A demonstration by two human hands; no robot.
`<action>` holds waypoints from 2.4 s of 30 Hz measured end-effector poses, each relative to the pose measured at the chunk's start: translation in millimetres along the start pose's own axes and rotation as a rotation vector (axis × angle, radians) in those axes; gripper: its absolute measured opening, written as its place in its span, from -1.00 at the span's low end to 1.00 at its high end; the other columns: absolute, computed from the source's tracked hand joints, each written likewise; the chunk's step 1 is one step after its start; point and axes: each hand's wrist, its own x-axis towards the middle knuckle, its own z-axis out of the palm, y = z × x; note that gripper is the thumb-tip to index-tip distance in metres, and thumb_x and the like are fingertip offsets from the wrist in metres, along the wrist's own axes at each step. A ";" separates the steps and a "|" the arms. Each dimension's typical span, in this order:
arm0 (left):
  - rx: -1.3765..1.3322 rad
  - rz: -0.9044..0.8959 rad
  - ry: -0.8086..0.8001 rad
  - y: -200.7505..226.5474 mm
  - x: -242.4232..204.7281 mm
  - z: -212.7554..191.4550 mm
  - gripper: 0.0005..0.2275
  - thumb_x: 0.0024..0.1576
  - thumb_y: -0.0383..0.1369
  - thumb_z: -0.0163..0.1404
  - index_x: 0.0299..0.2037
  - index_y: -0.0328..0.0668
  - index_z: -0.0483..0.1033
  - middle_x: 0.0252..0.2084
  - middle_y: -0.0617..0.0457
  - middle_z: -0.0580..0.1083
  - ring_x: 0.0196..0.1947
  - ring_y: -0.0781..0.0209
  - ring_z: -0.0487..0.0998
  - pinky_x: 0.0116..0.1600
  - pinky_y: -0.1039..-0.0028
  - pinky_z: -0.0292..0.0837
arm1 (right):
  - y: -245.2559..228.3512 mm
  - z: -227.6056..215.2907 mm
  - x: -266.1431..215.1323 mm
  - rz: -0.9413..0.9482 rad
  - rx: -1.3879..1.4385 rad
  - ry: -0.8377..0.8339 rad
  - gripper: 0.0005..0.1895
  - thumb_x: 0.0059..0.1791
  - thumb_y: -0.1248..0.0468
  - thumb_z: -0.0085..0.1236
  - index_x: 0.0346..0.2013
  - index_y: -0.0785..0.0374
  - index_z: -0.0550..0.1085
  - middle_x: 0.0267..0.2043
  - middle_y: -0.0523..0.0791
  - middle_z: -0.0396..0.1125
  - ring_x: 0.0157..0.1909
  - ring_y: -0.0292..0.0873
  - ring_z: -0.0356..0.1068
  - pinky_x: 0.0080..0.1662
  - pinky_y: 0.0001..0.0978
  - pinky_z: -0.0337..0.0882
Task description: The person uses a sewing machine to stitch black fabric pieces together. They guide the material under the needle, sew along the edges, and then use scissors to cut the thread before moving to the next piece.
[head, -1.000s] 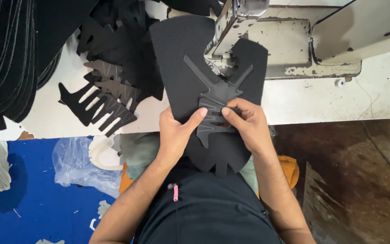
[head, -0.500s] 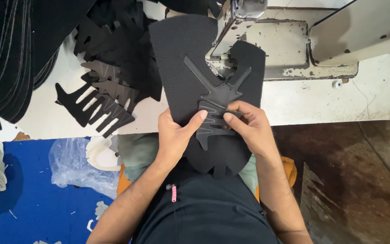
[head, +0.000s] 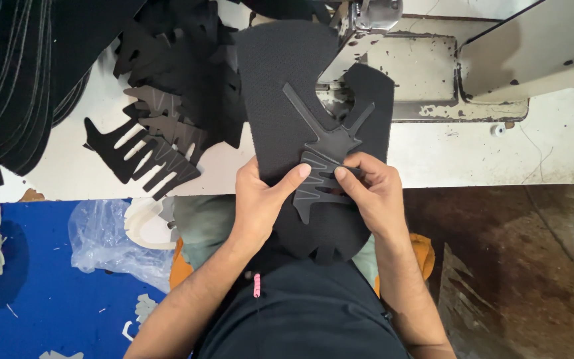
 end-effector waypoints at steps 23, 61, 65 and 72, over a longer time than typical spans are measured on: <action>0.003 0.044 0.032 -18.9 5.5 -7.3 -0.75 0.13 -0.53 0.21 -0.03 -0.47 0.54 -0.11 -0.03 0.61 -0.17 0.32 0.62 -0.01 0.51 0.56 | 13.3 -0.3 17.3 0.048 0.122 -0.053 -0.88 0.08 0.32 0.19 -0.19 0.36 0.53 -0.34 -0.19 0.46 -0.37 -0.43 0.41 -0.28 -0.60 0.46; 0.390 0.200 0.194 -11.0 18.9 -12.4 -0.62 0.06 -0.45 0.24 0.06 -0.40 0.46 -0.08 0.02 0.59 -0.11 0.34 0.60 0.03 0.50 0.52 | 32.7 20.7 27.2 -0.141 -0.154 0.036 -0.89 0.07 0.34 0.22 -0.26 0.36 0.52 -0.41 -0.31 0.35 -0.38 -0.51 0.24 -0.34 -0.66 0.24; 0.231 0.147 0.143 -5.9 12.5 -12.9 -0.71 0.06 -0.47 0.24 -0.04 -0.42 0.55 -0.15 0.03 0.61 -0.17 0.35 0.59 -0.02 0.49 0.53 | 25.8 22.8 16.2 -0.154 -0.145 0.079 -0.88 0.06 0.32 0.22 -0.25 0.35 0.52 -0.42 -0.32 0.35 -0.39 -0.51 0.24 -0.35 -0.66 0.21; 0.336 0.317 -0.153 44.7 -21.7 7.2 -0.70 0.09 -0.45 0.24 0.01 -0.39 0.55 -0.13 -0.02 0.65 -0.12 0.32 0.64 0.03 0.48 0.57 | 26.2 -10.7 -37.0 -0.339 -0.410 0.211 -0.80 0.02 0.31 0.31 -0.39 0.35 0.48 -0.58 -0.26 0.26 -0.51 -0.47 0.19 -0.41 -0.62 0.16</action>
